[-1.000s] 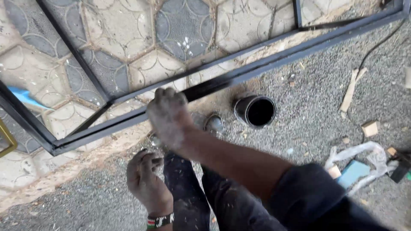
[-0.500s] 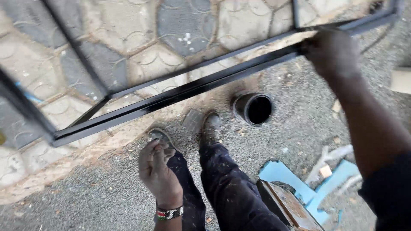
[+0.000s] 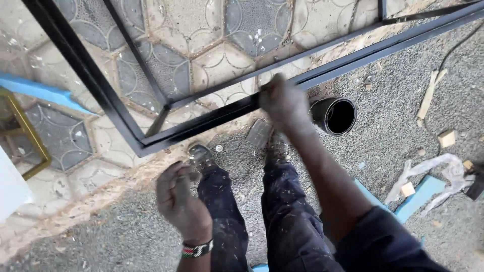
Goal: Applying black paint to a metal frame using a small foam applicator dipped in a paint can.
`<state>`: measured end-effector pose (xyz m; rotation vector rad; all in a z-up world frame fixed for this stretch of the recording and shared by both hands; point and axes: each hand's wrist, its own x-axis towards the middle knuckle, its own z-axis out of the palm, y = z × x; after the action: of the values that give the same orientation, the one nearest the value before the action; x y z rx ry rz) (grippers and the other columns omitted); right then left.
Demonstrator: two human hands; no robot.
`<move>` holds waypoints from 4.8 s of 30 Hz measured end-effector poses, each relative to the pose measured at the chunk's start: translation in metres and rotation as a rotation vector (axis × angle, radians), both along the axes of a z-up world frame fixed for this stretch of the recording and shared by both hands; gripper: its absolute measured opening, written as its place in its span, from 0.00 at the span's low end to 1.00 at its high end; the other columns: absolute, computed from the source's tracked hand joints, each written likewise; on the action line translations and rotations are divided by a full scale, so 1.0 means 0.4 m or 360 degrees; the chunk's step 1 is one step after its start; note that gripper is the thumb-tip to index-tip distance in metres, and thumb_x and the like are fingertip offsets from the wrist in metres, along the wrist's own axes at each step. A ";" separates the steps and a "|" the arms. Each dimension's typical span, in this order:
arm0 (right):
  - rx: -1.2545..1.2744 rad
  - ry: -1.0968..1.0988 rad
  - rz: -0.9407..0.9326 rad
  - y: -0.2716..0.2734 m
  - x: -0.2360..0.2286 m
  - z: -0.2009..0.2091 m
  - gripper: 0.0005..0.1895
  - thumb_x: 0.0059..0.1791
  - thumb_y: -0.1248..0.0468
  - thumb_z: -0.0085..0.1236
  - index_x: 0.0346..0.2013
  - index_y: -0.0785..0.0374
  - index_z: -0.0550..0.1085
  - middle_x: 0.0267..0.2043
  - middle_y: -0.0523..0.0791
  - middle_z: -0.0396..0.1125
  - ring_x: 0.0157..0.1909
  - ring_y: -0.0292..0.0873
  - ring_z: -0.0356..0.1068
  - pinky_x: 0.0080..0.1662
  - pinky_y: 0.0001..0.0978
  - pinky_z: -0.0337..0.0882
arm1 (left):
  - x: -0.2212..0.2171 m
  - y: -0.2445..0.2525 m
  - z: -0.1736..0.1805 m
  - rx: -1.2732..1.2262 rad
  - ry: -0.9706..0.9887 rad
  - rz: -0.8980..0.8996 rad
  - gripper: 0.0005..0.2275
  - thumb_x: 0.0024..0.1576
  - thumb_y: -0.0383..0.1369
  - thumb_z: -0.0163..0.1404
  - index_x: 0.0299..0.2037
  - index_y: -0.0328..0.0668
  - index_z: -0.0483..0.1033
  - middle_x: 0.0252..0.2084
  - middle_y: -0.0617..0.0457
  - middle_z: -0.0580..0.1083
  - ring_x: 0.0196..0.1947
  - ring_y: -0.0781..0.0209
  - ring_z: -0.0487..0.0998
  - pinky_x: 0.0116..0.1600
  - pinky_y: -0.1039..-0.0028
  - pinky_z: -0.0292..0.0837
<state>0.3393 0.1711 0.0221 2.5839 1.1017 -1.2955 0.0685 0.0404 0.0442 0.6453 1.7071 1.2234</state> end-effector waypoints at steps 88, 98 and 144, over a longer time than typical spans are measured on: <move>0.1358 0.0014 -0.0968 -0.274 0.751 -0.366 0.11 0.65 0.64 0.54 0.45 0.54 0.84 0.36 0.37 0.78 0.35 0.35 0.75 0.39 0.32 0.77 | 0.985 -0.046 0.038 -0.0032 0.0393 -0.1038 0.10 0.74 0.31 0.54 0.56 0.31 0.84 0.35 0.47 0.84 0.29 0.62 0.81 0.39 0.73 0.83; 0.0936 0.0740 -0.1024 -0.648 0.417 -0.439 0.18 0.60 0.61 0.66 0.65 0.52 0.82 0.59 0.44 0.84 0.55 0.48 0.87 0.54 0.41 0.85 | 1.025 -0.077 0.032 -0.0405 0.0762 -0.1422 0.17 0.72 0.44 0.51 0.44 0.41 0.88 0.32 0.52 0.87 0.27 0.64 0.82 0.38 0.76 0.78; -0.0042 0.1375 -0.2869 -0.794 0.919 -1.010 0.14 0.56 0.74 0.40 0.45 0.58 0.75 0.36 0.50 0.73 0.26 0.41 0.62 0.24 0.30 0.57 | 1.084 -0.171 -0.570 -0.1692 0.0080 -0.1753 0.24 0.65 0.36 0.55 0.72 0.37 0.82 0.69 0.41 0.87 0.69 0.53 0.90 0.73 0.65 0.89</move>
<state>0.7069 -0.1466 -0.3817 2.5259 -1.9390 -2.4515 0.5022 -0.0281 -0.1838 0.7300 1.3831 -0.4662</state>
